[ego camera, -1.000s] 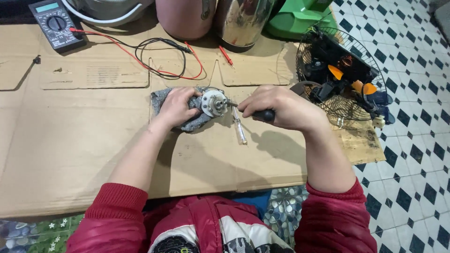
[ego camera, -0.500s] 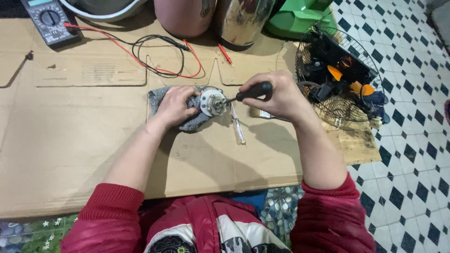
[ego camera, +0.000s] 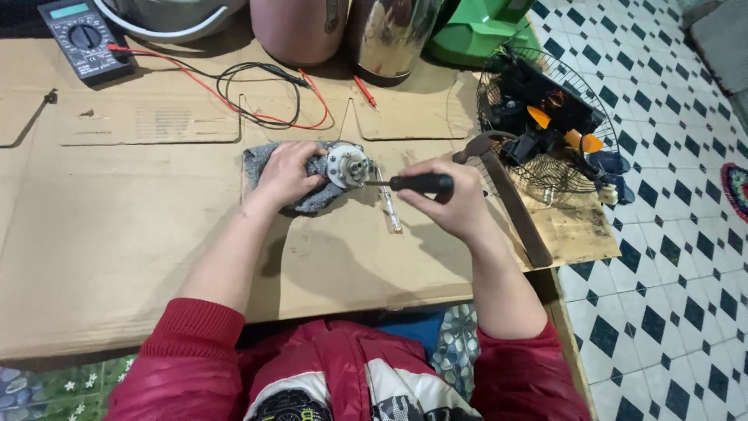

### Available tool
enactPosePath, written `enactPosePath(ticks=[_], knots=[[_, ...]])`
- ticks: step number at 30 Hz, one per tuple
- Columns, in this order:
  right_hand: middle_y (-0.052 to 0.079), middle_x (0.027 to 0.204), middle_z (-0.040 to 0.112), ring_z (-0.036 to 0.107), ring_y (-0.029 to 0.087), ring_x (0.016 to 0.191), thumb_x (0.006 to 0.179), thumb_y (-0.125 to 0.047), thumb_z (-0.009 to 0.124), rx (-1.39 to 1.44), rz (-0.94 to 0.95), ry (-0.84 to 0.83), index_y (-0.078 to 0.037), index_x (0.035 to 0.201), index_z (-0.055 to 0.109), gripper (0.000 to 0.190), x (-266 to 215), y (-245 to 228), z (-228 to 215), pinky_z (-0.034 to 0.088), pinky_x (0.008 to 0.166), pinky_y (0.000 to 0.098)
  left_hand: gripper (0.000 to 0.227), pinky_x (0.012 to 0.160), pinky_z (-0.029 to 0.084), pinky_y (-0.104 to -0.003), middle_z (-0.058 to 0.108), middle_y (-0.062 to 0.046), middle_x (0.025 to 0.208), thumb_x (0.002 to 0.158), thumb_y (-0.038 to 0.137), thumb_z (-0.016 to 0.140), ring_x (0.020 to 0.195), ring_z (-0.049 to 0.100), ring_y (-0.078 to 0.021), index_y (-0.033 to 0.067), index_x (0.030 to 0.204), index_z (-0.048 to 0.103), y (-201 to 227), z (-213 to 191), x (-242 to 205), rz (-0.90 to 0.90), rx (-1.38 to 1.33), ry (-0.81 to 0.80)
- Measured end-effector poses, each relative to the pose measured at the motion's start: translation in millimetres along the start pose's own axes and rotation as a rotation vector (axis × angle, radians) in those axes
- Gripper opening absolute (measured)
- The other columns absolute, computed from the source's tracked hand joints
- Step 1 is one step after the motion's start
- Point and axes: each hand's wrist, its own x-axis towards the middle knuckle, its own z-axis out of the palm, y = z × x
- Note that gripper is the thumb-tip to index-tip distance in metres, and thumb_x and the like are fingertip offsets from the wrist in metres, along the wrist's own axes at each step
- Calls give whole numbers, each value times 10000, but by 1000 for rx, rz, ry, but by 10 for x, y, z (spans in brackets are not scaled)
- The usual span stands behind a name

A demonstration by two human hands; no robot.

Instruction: Removing internal screws from a small electric motor assembly using a manual screwdriver.

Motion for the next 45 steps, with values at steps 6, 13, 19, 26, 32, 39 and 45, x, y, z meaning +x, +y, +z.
enactPosePath(ticks=[6,13,19,26,32,39,45], knots=[[163,1015,785,757,387,954,884,-11,772,23,-179,-268,-31,1031,741,152,92,-167,-55,585,856,455,477,1136,397,-451,727,-37,1172,721,198,834,1244,642,-283,191,1170,673,-29,24,-1,-53,-7,-48],[149,1000,789,761,371,937,862,-8,802,-17,-213,-276,-25,1034,745,181,155,-57,-35,594,843,448,500,1130,406,-456,727,-31,1159,702,229,847,1233,648,-276,209,1167,663,-8,8,1,-48,-6,-50],[86,908,796,767,324,843,805,-126,891,-85,-107,-203,-89,1024,772,252,137,145,85,605,782,386,494,1120,414,-455,728,-44,1145,695,229,859,1215,658,-282,188,1143,653,-24,11,2,-22,3,-34],[62,874,788,767,258,798,828,-140,875,-56,-55,-138,-110,996,779,196,179,46,51,589,722,315,486,1100,425,-455,729,-42,1117,691,228,860,1187,670,-282,178,1127,650,-31,9,5,8,-6,-26],[90,856,787,765,272,769,796,-87,885,-33,-50,-117,-95,981,790,208,199,46,60,589,687,315,485,1091,429,-454,730,-42,1105,689,230,861,1173,676,-282,179,1124,653,-30,25,2,23,0,-19],[76,781,755,744,246,722,777,-172,941,-59,-130,99,-89,897,767,226,88,347,264,586,684,292,491,1113,412,-456,732,-47,1129,704,214,856,1199,670,-279,180,1148,650,-47,30,-6,22,25,-34],[65,704,708,694,201,650,768,-133,942,-92,-53,412,-104,800,749,198,-251,354,435,551,663,245,465,1100,424,-478,741,-71,1112,710,214,839,1183,680,-312,171,1139,664,45,-24,-11,8,28,-19]])
